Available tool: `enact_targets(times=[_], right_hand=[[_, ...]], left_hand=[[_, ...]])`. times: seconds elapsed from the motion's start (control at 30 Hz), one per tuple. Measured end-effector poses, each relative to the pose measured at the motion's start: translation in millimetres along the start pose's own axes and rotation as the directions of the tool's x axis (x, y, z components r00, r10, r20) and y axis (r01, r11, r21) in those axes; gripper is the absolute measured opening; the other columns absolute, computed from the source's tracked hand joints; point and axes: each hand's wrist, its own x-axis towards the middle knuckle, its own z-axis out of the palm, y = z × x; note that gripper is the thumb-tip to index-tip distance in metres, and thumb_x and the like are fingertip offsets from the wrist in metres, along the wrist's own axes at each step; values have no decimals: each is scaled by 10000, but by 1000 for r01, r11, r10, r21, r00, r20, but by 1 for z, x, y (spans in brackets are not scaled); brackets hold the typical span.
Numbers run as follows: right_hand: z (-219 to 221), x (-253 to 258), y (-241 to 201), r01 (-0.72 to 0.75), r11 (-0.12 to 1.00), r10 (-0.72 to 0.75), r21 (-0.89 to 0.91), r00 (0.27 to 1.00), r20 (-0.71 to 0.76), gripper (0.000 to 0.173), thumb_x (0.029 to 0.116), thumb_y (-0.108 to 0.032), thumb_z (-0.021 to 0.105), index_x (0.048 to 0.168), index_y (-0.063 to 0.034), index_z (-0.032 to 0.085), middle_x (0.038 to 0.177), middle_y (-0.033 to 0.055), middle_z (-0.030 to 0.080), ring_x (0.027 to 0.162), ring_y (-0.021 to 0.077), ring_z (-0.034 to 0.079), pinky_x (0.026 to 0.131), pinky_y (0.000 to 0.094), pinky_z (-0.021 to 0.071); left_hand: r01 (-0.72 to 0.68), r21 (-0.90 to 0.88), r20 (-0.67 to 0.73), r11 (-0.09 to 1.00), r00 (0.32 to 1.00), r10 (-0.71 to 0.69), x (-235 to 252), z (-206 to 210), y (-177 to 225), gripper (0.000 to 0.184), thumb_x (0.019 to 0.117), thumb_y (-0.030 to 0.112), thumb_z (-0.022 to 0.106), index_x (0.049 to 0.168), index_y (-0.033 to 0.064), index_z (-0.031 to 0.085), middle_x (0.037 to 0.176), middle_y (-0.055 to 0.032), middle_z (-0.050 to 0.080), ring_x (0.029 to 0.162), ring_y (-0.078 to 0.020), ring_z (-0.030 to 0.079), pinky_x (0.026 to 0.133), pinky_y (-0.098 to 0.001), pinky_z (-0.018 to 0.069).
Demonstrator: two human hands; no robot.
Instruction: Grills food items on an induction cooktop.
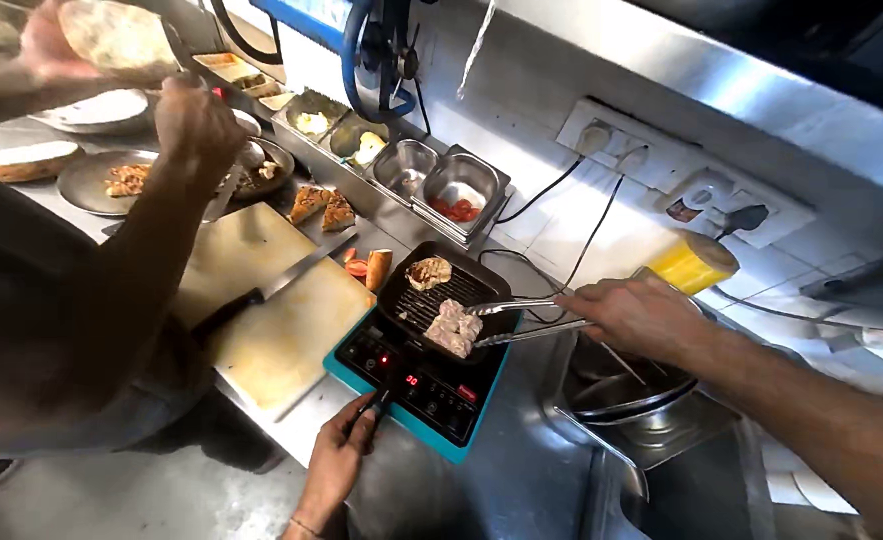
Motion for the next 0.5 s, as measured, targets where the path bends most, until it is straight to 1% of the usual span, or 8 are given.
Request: enact_targets(times=[0.1,0.17,0.2,0.23,0.3,0.33,0.4,0.5], right_hand=[[4,8,-11,55,998,-55,23,998,29,445,914,-251,757,1350,-228,672,1024,78,717,873,285,705,688,467,572],[19,6,-20,54,997,-52,53,998,-21,432,923,-221,740,1348,-201,669,1010,98,716,875,302,707,689,475,577],[28,2,-25,26,997,-23,66,999,-45,452,920,-216,742,1363,-192,657,1018,112,717,875,317,708,680,485,576],[36,-4,-32,-27,996,31,87,999,-40,485,928,-228,736,1398,-190,626,1053,128,708,900,337,704,700,506,577],[57,-19,-51,-154,975,161,161,986,-32,531,958,-255,715,1465,-188,571,1174,168,702,983,381,706,798,561,582],[70,-24,-63,-199,964,214,177,974,-68,521,951,-261,717,1450,-188,589,1160,174,710,960,388,714,784,566,587],[88,-27,-87,-264,945,287,195,952,-101,457,963,-262,691,1408,-180,631,1094,156,725,906,356,728,744,515,608],[96,-20,-111,-309,927,343,214,928,-145,350,985,-247,645,1326,-191,698,957,107,736,797,299,732,648,454,605]], left_hand=[[7,-5,-3,1000,1000,-7,1,-1,1,369,1050,226,482,1333,63,654,880,-44,722,660,-134,653,599,-273,556],[11,-6,0,1000,1000,-11,1,0,0,371,1055,225,475,1341,64,648,873,-41,719,648,-127,645,590,-267,549],[14,-7,1,1000,1000,-14,1,0,0,371,1056,225,474,1342,64,646,868,-39,718,643,-124,644,587,-266,549],[16,-8,3,1000,1000,-16,0,0,-1,371,1059,226,471,1343,62,643,868,-39,716,641,-123,641,587,-267,548],[17,-5,3,1000,1000,-17,-1,0,-1,377,1057,239,468,1340,66,646,868,-39,715,643,-128,642,590,-272,547],[14,-4,1,1000,1000,-14,0,0,0,376,1057,244,469,1337,68,647,864,-39,714,641,-130,642,590,-274,547],[7,-3,5,1000,1000,-7,-1,1,-1,381,1052,249,466,1340,76,646,854,-33,712,637,-127,640,584,-272,544],[11,0,28,1000,1000,-11,-3,2,-2,390,1049,263,480,1356,76,634,881,-33,718,655,-128,651,599,-277,555]])
